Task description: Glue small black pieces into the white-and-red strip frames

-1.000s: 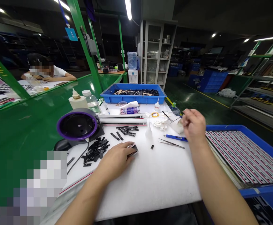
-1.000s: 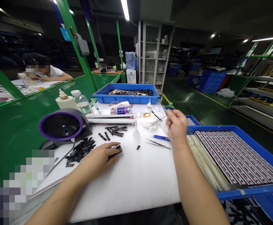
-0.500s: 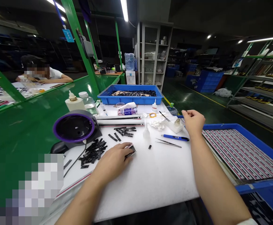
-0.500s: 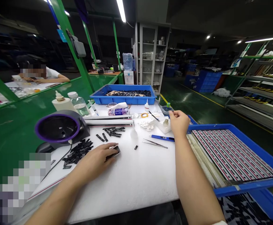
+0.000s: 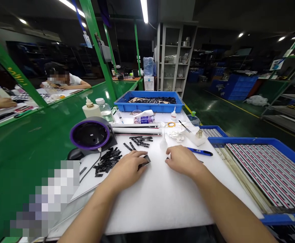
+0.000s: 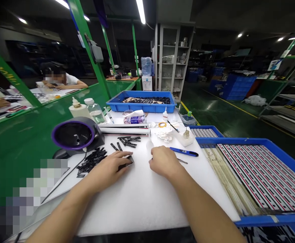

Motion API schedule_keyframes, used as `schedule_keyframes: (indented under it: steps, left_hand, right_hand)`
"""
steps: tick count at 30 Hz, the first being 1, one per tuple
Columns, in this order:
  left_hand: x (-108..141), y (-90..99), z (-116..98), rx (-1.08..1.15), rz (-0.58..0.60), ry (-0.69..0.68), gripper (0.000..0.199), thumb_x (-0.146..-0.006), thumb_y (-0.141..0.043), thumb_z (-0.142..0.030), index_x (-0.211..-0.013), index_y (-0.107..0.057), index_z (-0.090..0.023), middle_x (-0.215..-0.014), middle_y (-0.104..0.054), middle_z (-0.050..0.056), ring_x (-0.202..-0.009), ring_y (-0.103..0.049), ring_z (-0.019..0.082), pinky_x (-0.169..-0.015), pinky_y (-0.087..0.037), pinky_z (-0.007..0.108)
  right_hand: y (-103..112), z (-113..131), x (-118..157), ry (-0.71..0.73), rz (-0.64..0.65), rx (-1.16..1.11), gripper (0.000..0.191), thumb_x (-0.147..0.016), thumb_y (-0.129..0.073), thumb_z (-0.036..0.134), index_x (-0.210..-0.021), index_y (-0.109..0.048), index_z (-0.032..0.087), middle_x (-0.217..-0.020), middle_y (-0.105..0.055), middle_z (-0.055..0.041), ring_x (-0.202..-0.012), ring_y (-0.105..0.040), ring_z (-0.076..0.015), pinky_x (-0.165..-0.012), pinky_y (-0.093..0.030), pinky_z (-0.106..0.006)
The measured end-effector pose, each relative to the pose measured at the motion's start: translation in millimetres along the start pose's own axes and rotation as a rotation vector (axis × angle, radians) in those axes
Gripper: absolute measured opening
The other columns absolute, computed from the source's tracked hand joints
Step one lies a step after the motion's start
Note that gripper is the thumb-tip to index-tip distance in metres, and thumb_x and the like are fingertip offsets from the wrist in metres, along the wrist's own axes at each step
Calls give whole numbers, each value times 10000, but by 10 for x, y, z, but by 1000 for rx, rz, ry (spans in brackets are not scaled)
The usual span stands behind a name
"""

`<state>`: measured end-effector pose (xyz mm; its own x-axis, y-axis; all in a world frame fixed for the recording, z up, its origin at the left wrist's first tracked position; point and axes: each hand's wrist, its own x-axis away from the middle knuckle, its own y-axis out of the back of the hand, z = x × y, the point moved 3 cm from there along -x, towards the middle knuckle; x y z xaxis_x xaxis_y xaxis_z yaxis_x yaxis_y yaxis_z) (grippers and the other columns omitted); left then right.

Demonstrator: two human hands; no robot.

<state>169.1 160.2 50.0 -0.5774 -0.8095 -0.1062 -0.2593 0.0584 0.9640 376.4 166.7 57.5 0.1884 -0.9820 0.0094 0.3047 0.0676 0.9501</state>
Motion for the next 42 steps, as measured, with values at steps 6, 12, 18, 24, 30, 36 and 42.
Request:
schedule_keyframes:
  steps: [6,12,18,24,30,36,42]
  left_hand:
    - [-26,22,34,81,45,-8,300,-908,-446,-361,-1017,-711,-272,-1379,-533,19,-1230,-520,246,-1016,-447,371]
    - [19,9,-39,1,-21,7,299,-903,-453,-342,-1047,-703,-267,-1319,-576,39,-1178,-545,260,-1004,-444,412]
    - [67,-3,-112,-35,-51,-12,254,-889,-495,-283,-1034,-703,-274,-1307,-583,15,-1181,-529,238,-1012,-432,389]
    - [85,14,-100,-43,-14,-39,261,-881,-502,-252,-1047,-703,-237,-1343,-555,26,-1211,-503,229,-1030,-421,355]
    - [104,14,-117,-54,-27,-37,261,-876,-505,-245,-1057,-693,-239,-1328,-564,21,-1205,-502,228,-1020,-427,354]
    - [110,-24,-119,-85,-53,-20,245,-878,-504,-255,-1044,-685,-257,-1294,-589,3,-1160,-528,222,-996,-434,374]
    - [124,-19,-139,-133,-63,-14,255,-894,-489,-297,-1053,-686,-264,-1284,-591,20,-1168,-521,229,-985,-427,383]
  right_hand:
    - [-45,99,24,-58,96,154,188,-767,-581,184,-885,-727,172,-893,-715,-134,-850,-666,-274,-682,-443,-323]
    - [-74,192,28,-36,118,235,153,-753,-569,116,-792,-708,167,-841,-710,-123,-768,-669,-254,-655,-429,-316]
    - [-164,84,-10,-35,94,223,179,-774,-555,157,-887,-693,179,-915,-708,-123,-864,-659,-269,-650,-397,-311]
    - [-205,33,-30,-26,101,130,197,-759,-538,139,-922,-631,199,-878,-694,-97,-830,-646,-252,-589,-337,-289]
    - [-193,77,22,59,102,59,175,-735,-530,115,-867,-575,222,-795,-667,-40,-683,-605,-186,-540,-281,-267]
    - [-151,54,35,94,83,-1,97,-792,-469,185,-738,-540,222,-732,-638,-18,-593,-537,-154,-497,-251,-260]
    - [-173,20,3,106,77,-67,87,-717,-501,146,-675,-532,216,-678,-629,-2,-561,-520,-139,-478,-248,-256]
